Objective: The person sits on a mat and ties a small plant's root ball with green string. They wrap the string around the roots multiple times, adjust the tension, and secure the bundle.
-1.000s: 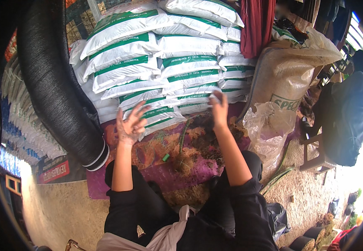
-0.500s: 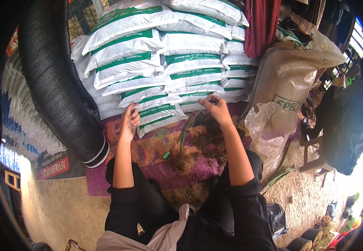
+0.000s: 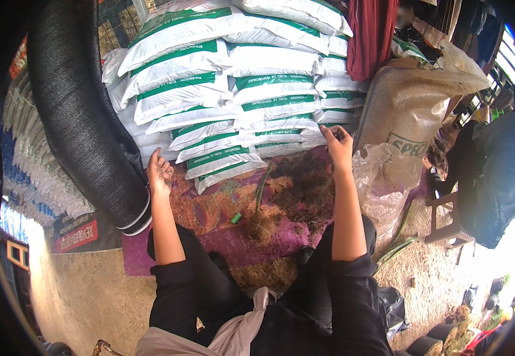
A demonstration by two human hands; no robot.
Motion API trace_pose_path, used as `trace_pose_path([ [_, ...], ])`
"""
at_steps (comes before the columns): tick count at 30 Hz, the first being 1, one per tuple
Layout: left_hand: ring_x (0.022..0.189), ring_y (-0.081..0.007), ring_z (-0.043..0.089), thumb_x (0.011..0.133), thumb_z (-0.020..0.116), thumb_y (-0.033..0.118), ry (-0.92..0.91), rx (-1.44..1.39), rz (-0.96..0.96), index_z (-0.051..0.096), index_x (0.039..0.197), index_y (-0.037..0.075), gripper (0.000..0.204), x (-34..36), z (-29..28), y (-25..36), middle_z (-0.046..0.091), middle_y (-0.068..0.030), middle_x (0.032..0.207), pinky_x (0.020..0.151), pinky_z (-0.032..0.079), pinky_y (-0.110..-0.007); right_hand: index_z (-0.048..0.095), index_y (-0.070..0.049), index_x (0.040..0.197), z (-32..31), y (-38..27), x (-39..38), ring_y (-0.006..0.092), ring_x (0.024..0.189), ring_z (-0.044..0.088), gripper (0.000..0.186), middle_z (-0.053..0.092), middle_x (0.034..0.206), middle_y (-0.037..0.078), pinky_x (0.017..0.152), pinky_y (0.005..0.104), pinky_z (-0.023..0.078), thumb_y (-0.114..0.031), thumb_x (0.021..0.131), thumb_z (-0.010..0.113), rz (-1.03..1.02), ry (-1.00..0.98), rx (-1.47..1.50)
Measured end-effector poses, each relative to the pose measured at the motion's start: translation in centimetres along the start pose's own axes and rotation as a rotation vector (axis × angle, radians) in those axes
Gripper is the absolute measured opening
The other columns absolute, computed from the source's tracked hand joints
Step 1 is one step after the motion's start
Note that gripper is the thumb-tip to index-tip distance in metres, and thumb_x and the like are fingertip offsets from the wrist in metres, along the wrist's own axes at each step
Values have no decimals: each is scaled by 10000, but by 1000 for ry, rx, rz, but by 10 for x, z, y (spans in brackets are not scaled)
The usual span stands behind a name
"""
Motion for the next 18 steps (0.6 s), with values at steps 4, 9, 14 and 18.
trace_pose_path([
  [4, 416, -30, 280, 837, 580, 191, 16, 23, 23, 541, 999, 88, 197, 2, -6, 5, 348, 61, 605, 374, 223, -180, 499, -63, 625, -14, -1, 1, 3, 515, 335, 246, 410, 564, -79, 464, 186, 249, -144, 791, 662, -82, 69, -34],
  [9, 533, -31, 385, 829, 560, 44, -235, 645, 490, 552, 886, 38, 58, 25, -21, -21, 484, 33, 668, 455, 301, -207, 497, -15, 643, -38, -2, 9, 29, 537, 345, 238, 416, 558, -58, 471, 210, 271, -118, 796, 648, -336, 175, -229],
  [14, 499, -68, 381, 806, 572, 47, -416, 1104, 461, 549, 877, 29, 77, 21, -31, -32, 461, -1, 568, 473, 334, -244, 517, 35, 715, -97, -23, 12, 128, 529, 449, 223, 526, 571, 109, 532, 282, 394, -135, 765, 653, -404, 298, -695],
  [18, 506, -123, 487, 760, 605, 63, -435, 1291, 533, 566, 859, 35, 110, 28, -73, -26, 526, -55, 576, 500, 392, -281, 546, -9, 827, -121, -49, 15, 370, 680, 582, 163, 597, 717, 190, 613, 411, 446, -140, 760, 617, -426, 212, -1088],
])
Point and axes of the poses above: each hand's wrist, its own x-axis towards the middle knuckle, its own z-axis out of the palm, y = z × x, the point moved 1 cm from there along x, towards the middle knuckle
